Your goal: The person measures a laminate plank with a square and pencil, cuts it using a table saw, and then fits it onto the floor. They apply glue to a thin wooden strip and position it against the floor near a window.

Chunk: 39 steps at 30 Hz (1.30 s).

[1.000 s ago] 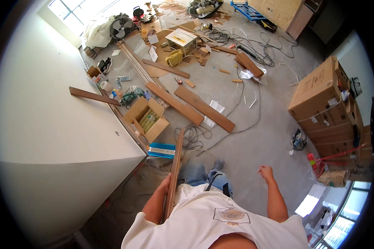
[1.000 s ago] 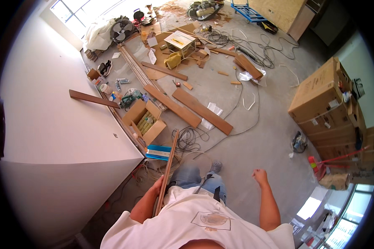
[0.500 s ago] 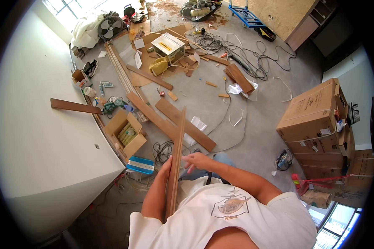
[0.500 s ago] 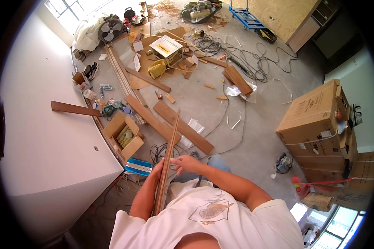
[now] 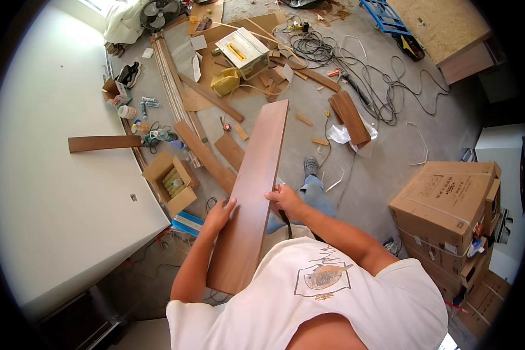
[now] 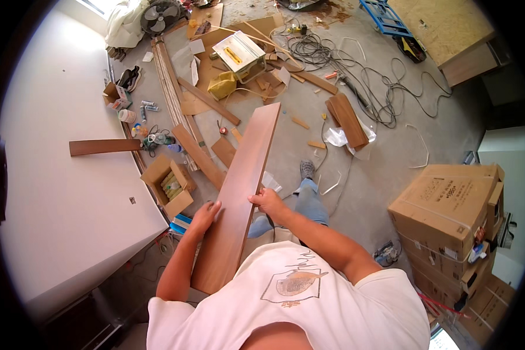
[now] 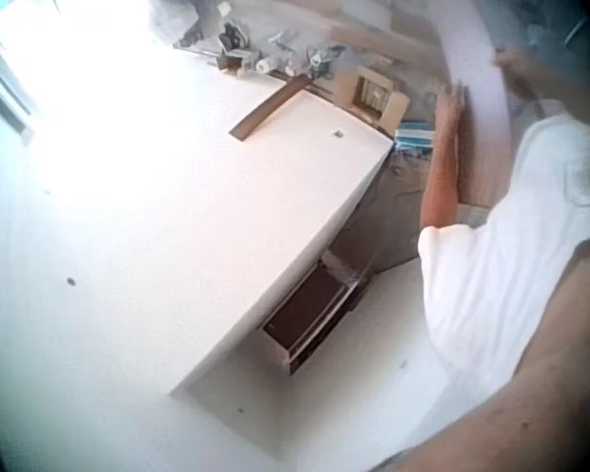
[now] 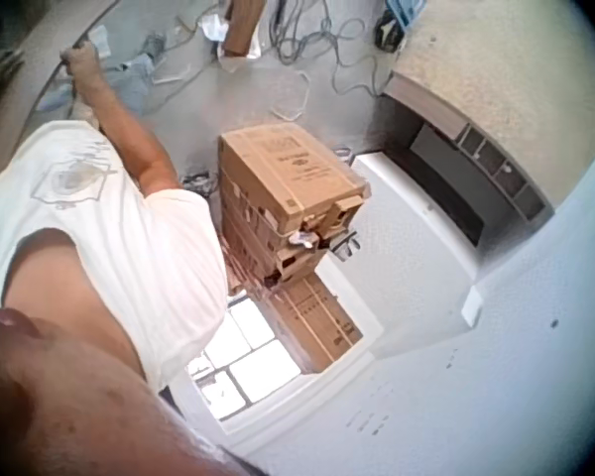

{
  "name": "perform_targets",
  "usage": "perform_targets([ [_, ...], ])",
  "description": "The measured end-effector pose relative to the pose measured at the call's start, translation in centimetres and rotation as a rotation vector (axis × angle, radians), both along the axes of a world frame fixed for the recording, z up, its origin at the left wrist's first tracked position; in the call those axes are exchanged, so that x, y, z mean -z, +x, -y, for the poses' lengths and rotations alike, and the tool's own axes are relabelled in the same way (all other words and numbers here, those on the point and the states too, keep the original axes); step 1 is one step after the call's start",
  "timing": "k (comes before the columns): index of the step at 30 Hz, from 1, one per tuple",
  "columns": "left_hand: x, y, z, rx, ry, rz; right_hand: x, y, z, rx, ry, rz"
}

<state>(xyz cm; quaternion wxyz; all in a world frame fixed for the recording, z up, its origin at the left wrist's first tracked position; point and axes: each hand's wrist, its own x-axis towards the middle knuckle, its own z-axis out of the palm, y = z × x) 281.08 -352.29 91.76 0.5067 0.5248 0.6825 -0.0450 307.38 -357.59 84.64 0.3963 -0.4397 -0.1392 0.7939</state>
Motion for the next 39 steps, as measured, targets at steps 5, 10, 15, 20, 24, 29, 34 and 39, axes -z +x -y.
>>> perform_targets([
  [5,-7.3,2.7,2.0,-0.237,-0.176,-0.055,-1.7,6.6,-10.6,-0.115,0.034,0.093],
  [10,-9.0,7.4,-3.3,-0.334,-0.175,-0.143,-0.3,10.1,-20.5,-0.190,0.054,0.118],
  [15,-3.4,10.2,-11.0,-0.481,-0.011,-0.153,2.0,11.4,-33.3,-0.240,0.020,0.140],
  [20,4.5,13.0,-25.7,-0.549,0.106,-0.099,11.7,10.9,-48.7,-0.279,0.170,0.481],
  [24,9.1,14.9,-38.3,-0.562,0.146,-0.217,12.7,15.1,-57.4,-0.297,0.086,0.611],
  [29,16.9,15.1,-50.2,-0.631,0.180,-0.319,13.9,22.9,-64.1,-0.393,0.124,0.945],
  [34,24.4,15.6,-60.0,-0.680,0.201,-0.324,17.9,28.6,-65.9,-0.497,-0.019,1.167],
  [39,32.8,15.7,-71.9,-0.777,0.236,-0.301,27.0,30.3,-70.9,-0.525,0.136,1.143],
])
